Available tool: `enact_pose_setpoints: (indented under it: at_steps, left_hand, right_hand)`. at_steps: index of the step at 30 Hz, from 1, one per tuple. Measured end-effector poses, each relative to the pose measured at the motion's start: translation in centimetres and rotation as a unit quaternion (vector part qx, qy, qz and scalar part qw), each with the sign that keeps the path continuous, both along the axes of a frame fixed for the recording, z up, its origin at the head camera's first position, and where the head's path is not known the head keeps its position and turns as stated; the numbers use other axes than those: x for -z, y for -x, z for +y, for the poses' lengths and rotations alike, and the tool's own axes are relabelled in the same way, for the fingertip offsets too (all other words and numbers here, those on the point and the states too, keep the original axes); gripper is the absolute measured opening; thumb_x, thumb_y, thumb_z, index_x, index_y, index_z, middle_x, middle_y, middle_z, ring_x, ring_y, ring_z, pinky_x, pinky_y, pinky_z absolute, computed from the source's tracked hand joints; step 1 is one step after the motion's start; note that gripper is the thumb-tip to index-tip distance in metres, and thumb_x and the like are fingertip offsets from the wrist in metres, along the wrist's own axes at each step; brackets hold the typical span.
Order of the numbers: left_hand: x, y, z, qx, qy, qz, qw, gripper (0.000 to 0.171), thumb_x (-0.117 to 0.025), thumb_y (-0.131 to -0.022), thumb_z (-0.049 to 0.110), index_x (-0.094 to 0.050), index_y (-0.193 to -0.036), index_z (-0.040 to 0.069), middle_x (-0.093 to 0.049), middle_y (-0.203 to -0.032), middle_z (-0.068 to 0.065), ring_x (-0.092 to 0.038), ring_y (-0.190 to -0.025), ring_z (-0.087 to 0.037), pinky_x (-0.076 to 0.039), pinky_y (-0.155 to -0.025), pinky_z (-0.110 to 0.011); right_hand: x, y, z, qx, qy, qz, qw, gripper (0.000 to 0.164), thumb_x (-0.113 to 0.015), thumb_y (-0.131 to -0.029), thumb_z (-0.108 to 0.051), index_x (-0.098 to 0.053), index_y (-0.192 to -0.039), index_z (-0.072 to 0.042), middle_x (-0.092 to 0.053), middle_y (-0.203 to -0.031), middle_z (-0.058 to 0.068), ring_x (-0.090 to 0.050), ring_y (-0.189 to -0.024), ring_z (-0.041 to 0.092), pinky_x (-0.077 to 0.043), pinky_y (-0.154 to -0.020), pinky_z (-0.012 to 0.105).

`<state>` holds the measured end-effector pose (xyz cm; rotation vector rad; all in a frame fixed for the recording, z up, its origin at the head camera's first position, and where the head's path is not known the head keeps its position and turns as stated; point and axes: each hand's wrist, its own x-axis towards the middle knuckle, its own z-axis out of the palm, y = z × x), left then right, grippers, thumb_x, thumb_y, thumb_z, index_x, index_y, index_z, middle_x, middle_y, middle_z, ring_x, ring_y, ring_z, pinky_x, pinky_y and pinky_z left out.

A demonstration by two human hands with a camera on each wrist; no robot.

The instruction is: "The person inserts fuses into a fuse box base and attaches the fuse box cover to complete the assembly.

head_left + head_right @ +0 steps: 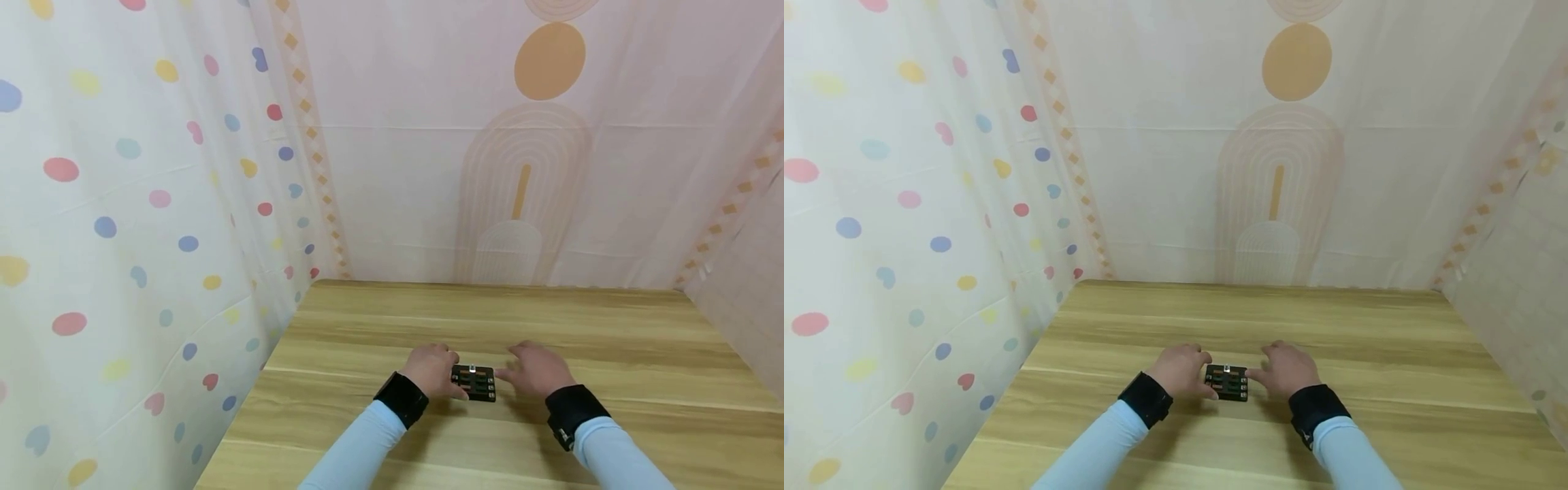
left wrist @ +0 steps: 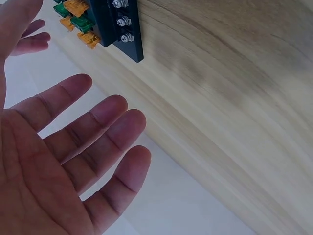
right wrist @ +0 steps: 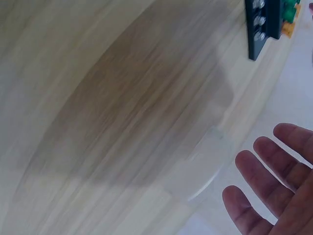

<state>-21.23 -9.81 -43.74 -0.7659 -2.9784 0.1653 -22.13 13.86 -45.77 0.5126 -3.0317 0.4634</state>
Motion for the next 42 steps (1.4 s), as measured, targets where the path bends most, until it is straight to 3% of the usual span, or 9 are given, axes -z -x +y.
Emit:
enact_pose_setpoints:
  at_steps: [6,16,33,42]
  left_hand:
    - [0.0,-0.2,-0.3,-0.004,-0.013,-0.004,0.9999,0.070,-0.076,-0.069,0.070,-0.072,-0.117,0.019,-0.069,-0.105,0.002,-0.064,-0.095,-0.015,-0.052,-0.078,-0.027]
    - [0.0,-0.2,-0.7,-0.017,-0.015,-0.018,0.9996,0.072,-0.077,-0.069,0.070,-0.070,-0.120,0.019,-0.068,-0.110,0.001,-0.064,-0.098,-0.016,-0.053,-0.077,-0.029]
    - [0.5,-0.2,-1.0,-0.020,-0.021,-0.021,0.9994,0.071,-0.079,-0.068,0.068,-0.071,-0.118,0.020,-0.068,-0.104,0.002,-0.064,-0.092,-0.015,-0.053,-0.073,-0.030]
    - [0.4,-0.3,-1.3,-0.023,-0.032,-0.026,0.9989,0.069,-0.080,-0.068,0.066,-0.070,-0.118,0.018,-0.068,-0.102,0.002,-0.064,-0.089,-0.015,-0.052,-0.072,-0.029]
  right_hand:
    - [-0.3,0.4,1.5,0.007,-0.018,0.015,1.000,0.065,-0.073,-0.087,-0.045,-0.062,-0.127,0.006,-0.057,-0.126,0.030,-0.058,-0.109,0.048,-0.051,-0.083,0.056]
    - [-0.7,1.4,3.6,0.032,-0.031,-0.003,0.999,0.066,-0.075,-0.086,-0.037,-0.057,-0.129,0.010,-0.053,-0.129,0.033,-0.052,-0.115,0.052,-0.047,-0.088,0.061]
    - [0.5,2.6,3.9,0.046,-0.046,-0.011,0.998,0.072,-0.078,-0.082,-0.037,-0.054,-0.129,0.011,-0.053,-0.127,0.034,-0.052,-0.113,0.052,-0.045,-0.088,0.063]
    - [0.9,2.4,3.9,0.038,-0.058,0.002,0.998,0.051,-0.078,-0.083,-0.028,-0.062,-0.113,0.009,-0.062,-0.105,0.025,-0.061,-0.093,0.043,-0.050,-0.076,0.056]
